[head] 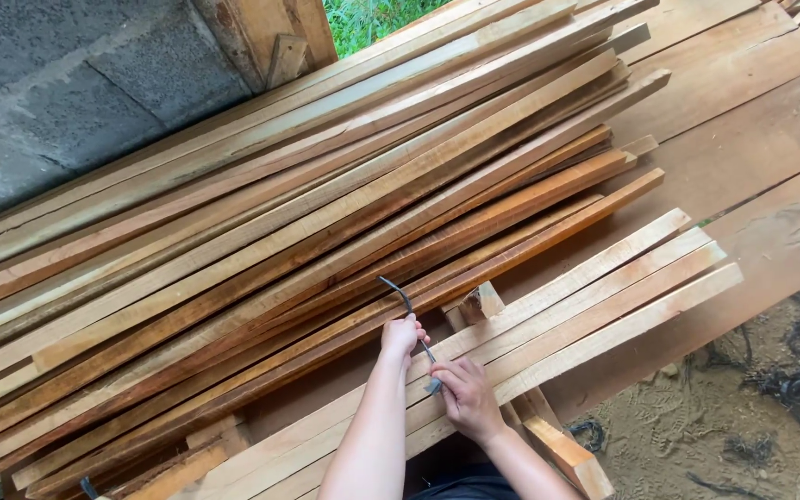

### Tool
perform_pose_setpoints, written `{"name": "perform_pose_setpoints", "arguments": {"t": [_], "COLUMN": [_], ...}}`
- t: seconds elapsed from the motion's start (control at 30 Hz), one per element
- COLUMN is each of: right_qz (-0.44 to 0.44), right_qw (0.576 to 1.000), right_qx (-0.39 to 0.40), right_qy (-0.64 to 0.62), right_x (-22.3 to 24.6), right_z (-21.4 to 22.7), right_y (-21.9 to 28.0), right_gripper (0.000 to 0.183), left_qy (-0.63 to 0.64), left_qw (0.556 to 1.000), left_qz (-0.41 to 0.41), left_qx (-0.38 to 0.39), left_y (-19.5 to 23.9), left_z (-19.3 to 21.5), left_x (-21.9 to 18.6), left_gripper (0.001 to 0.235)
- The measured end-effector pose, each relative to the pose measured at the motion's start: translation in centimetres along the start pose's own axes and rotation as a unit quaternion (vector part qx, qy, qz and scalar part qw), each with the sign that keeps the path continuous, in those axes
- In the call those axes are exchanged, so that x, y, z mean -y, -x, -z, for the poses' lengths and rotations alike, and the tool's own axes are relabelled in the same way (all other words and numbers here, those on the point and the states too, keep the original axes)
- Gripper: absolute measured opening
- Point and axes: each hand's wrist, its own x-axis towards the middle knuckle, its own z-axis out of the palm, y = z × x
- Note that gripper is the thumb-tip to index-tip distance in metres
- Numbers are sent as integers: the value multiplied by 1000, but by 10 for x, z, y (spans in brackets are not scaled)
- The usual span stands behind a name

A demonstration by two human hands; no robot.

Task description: The person gathers several thin wooden planks into a bundle and secures them with a black strap. They repeat this process, tying multiple bundles and stacking them on a wooden rack.

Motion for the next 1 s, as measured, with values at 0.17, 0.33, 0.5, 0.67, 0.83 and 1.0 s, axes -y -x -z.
{"name": "perform_pose_setpoints", "arguments": {"t": [0.17,0.33,0.5,0.67,0.83,1.0], "right_qz": [71,57,80,72,57,40], "right_qw": [996,995,991,993,995,996], "right_qx": [8,21,-5,-8,-16,-17], "right_qy": [49,84,111,98,79,84], "right_x": [-1,-3,-5,-4,-1,-1], "right_z": [-1,-4,-9,-10,-10,-11], "right_y": [-2,2,3,3,4,1], "right_gripper": [23,22,22,18,17,13], "left_qy": [10,-46,-387,-511,-665,-774], "left_qw": [1000,997,879,773,672,582], "left_qz": [-6,-38,-275,-371,-322,-246], "left_qx": [-2,39,-51,-53,37,34], "left_y": [-3,22,132,201,262,234], "left_z": [-3,-1,13,49,42,39], "left_x": [5,-4,-60,-33,-50,-21], "left_gripper": [36,39,37,65,131,145]}}
